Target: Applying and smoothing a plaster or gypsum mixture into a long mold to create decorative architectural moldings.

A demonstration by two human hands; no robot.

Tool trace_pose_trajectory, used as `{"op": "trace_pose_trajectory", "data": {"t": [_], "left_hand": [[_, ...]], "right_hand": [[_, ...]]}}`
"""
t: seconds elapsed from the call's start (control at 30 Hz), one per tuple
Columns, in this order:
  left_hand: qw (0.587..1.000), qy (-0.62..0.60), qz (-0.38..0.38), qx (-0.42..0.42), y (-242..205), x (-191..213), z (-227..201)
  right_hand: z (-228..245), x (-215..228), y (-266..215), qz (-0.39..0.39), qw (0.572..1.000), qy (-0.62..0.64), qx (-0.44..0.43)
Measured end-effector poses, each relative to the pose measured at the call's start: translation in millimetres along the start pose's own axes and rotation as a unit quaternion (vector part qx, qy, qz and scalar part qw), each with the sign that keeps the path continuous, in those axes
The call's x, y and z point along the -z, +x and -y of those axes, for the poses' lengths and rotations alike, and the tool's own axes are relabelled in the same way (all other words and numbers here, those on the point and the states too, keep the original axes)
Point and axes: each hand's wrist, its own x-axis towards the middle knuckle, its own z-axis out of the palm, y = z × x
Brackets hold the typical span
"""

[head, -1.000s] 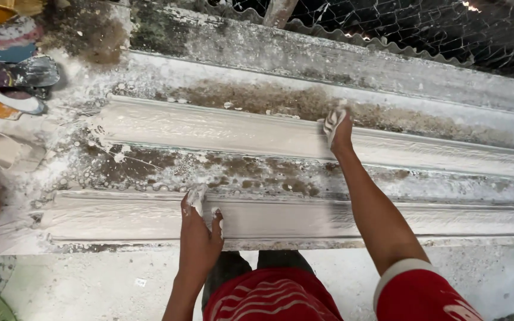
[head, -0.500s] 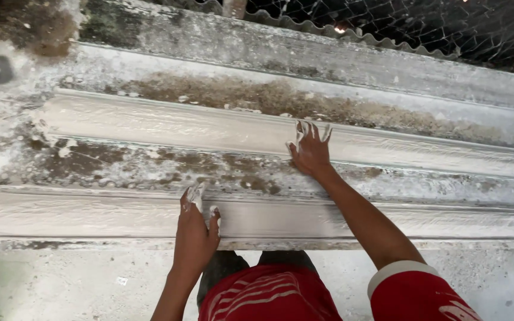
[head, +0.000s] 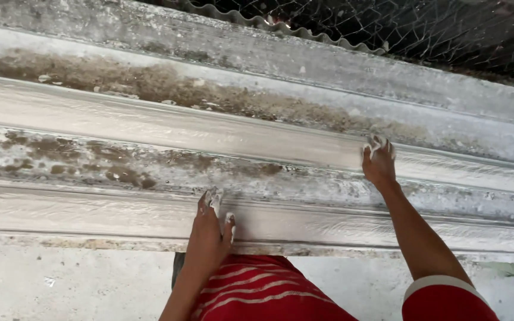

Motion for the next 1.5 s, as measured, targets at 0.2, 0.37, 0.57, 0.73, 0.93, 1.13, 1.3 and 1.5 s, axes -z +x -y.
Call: {"op": "trace_pose_trajectory", "data": {"t": [0.2, 0.37, 0.57, 0.73, 0.93, 1.13, 1.3, 1.5], "left_hand": [[0.997, 0.039, -0.046, -0.046, 18, -4, -50], [0.997, 0.022, -0.049, -0.063, 26, -32, -64], [0.993, 0.060, -0.057, -0.087, 53, -81, -48], [0.988, -0.013, -0.036, -0.148, 78, -66, -137], [0.981, -0.024, -0.054, -0.182, 102, -59, -181], [0.982, -0.004, -0.062, -0.179, 110, -90, -160], [0.976, -0.023, -0.081, -0.201, 119, -90, -171], [0.958, -0.038, -0.118, -0.258, 138, -116, -127]], "right_hand": [[45, -19, 66, -0.167, 0.840, 0.441, -0.270], [70, -42, 80, -0.068, 0.559, 0.714, -0.417], [7, -41, 96, 0.144, 0.469, 0.871, 0.014], [51, 146, 176, -0.035, 0.812, 0.521, -0.261], [93, 302, 286, -0.346, 0.814, 0.456, 0.096], [121, 352, 363, -0.466, 0.778, 0.374, 0.195], [132, 364, 383, -0.433, 0.841, 0.321, 0.036], [126, 375, 344, -0.539, 0.813, 0.205, 0.082]]}}
